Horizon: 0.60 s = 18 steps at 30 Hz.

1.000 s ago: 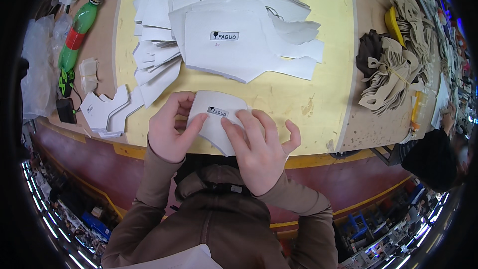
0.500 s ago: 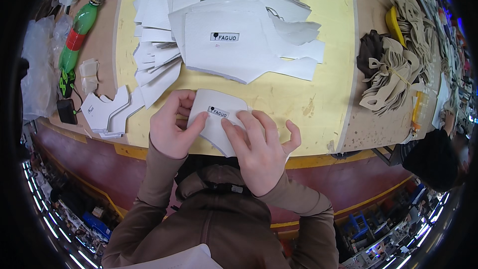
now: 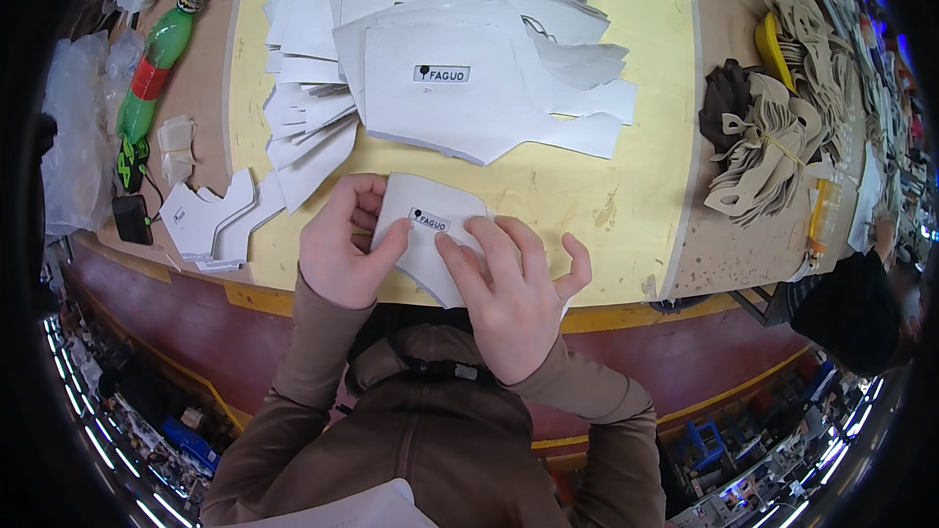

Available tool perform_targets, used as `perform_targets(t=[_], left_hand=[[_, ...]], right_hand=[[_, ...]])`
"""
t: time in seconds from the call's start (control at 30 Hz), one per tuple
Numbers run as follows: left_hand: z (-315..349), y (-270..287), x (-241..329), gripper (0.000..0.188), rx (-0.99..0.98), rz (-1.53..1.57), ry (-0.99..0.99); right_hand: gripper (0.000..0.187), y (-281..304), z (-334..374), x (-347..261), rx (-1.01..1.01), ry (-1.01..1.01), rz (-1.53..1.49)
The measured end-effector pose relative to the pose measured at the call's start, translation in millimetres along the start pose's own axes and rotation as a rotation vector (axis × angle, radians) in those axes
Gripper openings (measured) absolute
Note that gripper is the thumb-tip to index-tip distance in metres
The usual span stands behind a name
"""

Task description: The person repeatedly picks white paper cutouts from a stack, peels a small adhesive strip, and presses it onto each cutout. They place the finished pieces into a growing pile on the table. The process is repeated continuously throughout the clip.

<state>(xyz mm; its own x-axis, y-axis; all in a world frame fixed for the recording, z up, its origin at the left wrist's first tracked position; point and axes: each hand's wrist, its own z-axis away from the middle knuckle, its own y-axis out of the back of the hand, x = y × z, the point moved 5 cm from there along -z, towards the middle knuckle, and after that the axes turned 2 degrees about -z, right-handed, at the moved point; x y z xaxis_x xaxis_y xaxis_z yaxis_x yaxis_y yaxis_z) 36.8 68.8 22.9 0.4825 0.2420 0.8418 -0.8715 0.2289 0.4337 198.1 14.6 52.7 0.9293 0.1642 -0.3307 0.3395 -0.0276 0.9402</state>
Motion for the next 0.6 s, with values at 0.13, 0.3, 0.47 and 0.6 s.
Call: perform_targets(t=[0.13, 0.3, 0.47, 0.6], left_hand=[[1.0, 2.0, 1.7, 0.039, 0.048, -0.081, -0.041], [0.4, 12.4, 7.1, 0.046, 0.155, -0.271, -0.128], [4.6, 8.1, 6.4, 0.028, 0.129, -0.19, -0.18], [8.0, 5.4, 4.6, 0.017, 0.154, -0.186, -0.228]], right_hand=[[0.027, 0.9, -0.1, -0.5, 0.006, 0.004, -0.005], [0.027, 1.3, -1.1, -1.4, 0.024, 0.009, 0.001], [0.027, 1.3, -0.5, -2.2, 0.024, 0.007, 0.008], [0.028, 0.7, -0.1, -1.3, 0.036, -0.005, 0.004]])
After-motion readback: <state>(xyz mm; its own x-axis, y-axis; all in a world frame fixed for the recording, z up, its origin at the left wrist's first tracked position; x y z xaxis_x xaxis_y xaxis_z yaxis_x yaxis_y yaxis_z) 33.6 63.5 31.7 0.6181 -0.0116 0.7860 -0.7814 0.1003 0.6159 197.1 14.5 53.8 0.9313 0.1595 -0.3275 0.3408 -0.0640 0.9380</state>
